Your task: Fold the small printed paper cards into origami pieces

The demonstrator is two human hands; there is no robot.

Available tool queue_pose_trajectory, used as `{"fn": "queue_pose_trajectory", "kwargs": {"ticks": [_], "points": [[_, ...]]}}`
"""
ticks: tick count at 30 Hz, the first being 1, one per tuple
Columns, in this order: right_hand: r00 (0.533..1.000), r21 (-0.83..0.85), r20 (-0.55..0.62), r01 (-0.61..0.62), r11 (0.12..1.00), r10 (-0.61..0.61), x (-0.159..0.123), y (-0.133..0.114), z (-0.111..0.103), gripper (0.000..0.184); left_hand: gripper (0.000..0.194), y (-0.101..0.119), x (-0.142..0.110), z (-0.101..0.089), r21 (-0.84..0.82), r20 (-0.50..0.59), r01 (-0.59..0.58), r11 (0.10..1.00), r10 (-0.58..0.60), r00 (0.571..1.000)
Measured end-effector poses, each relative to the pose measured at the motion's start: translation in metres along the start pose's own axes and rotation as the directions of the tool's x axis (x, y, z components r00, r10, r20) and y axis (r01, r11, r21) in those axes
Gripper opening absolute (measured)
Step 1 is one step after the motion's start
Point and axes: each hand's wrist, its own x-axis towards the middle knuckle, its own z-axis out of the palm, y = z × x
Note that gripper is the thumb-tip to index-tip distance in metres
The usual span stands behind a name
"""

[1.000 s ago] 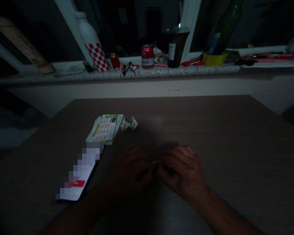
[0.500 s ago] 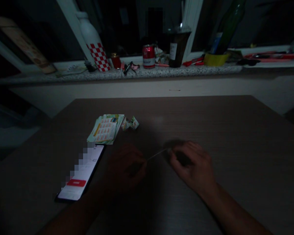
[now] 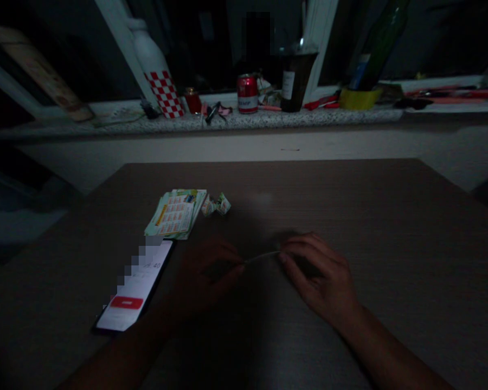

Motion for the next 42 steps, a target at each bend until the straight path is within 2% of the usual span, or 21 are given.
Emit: {"fn": "queue_pose_trajectory", "kwargs": {"ticks": [3, 9, 14, 20, 24, 26, 28, 30, 33, 35, 38, 42], "points": [[0.999, 0.006, -0.022, -0.046, 0.999, 0.046, -0.001, 0.003, -0.001, 0.012, 0.003, 0.0, 0.002, -0.004, -0.052, -0.005, 0.043, 0.998, -0.043, 0.999], [0.998, -0.014, -0.027, -0.051, 0.999, 0.051, -0.001, 0.007, -0.003, 0.011, 0.0, 0.001, 0.004, -0.007, -0.187, 0.012, 0.013, 0.982, -0.011, 1.0], [0.999, -0.003, -0.017, -0.045, 0.999, 0.045, -0.002, 0.007, -0.002, 0.015, 0.003, 0.0, 0.004, -0.009, -0.294, 0.054, 0.087, 0.952, -0.075, 0.996], [0.998, 0.04, 0.004, -0.062, 0.997, 0.062, -0.002, 0.004, -0.002, 0.017, 0.004, -0.005, 0.006, -0.008, -0.386, -0.04, 0.196, 0.901, -0.229, 0.973], [0.996, 0.088, 0.005, -0.092, 0.992, 0.092, -0.004, 0.003, -0.003, 0.015, 0.006, -0.006, 0.006, -0.007, -0.406, 0.016, 0.272, 0.873, -0.291, 0.957], [0.982, 0.129, 0.003, -0.188, 0.974, 0.19, -0.005, 0.002, -0.002, 0.008, 0.005, -0.006, 0.006, -0.006, -0.43, 0.035, 0.344, 0.835, -0.366, 0.93], [0.936, 0.215, 0.04, -0.349, 0.912, 0.348, -0.006, 0.003, 0.0, 0.003, 0.006, -0.006, 0.006, -0.003, -0.482, 0.047, 0.412, 0.773, -0.447, 0.893], [0.864, 0.339, 0.156, -0.502, 0.795, 0.479, -0.007, 0.005, 0.002, 0.013, 0.008, -0.007, 0.007, -0.001, -0.541, 0.05, 0.453, 0.709, -0.511, 0.858], [0.769, 0.472, 0.392, -0.639, 0.607, 0.505, -0.008, 0.009, 0.006, 0.022, 0.009, -0.009, 0.009, 0.003, -0.589, 0.043, 0.49, 0.642, -0.581, 0.813], [0.731, 0.51, 0.479, -0.682, 0.524, 0.486, -0.009, 0.011, 0.009, 0.023, 0.009, -0.01, 0.01, 0.005, -0.603, 0.044, 0.51, 0.614, -0.612, 0.789], [0.701, 0.529, 0.516, -0.713, 0.46, 0.493, -0.01, 0.014, 0.011, 0.023, 0.009, -0.01, 0.009, 0.007, -0.574, 0.054, 0.527, 0.627, -0.614, 0.788], [0.69, 0.573, 0.507, -0.718, 0.396, 0.517, -0.012, 0.017, 0.012, 0.021, 0.019, -0.008, 0.005, 0.007, -0.421, 0.027, 0.509, 0.751, -0.551, 0.834]]}}
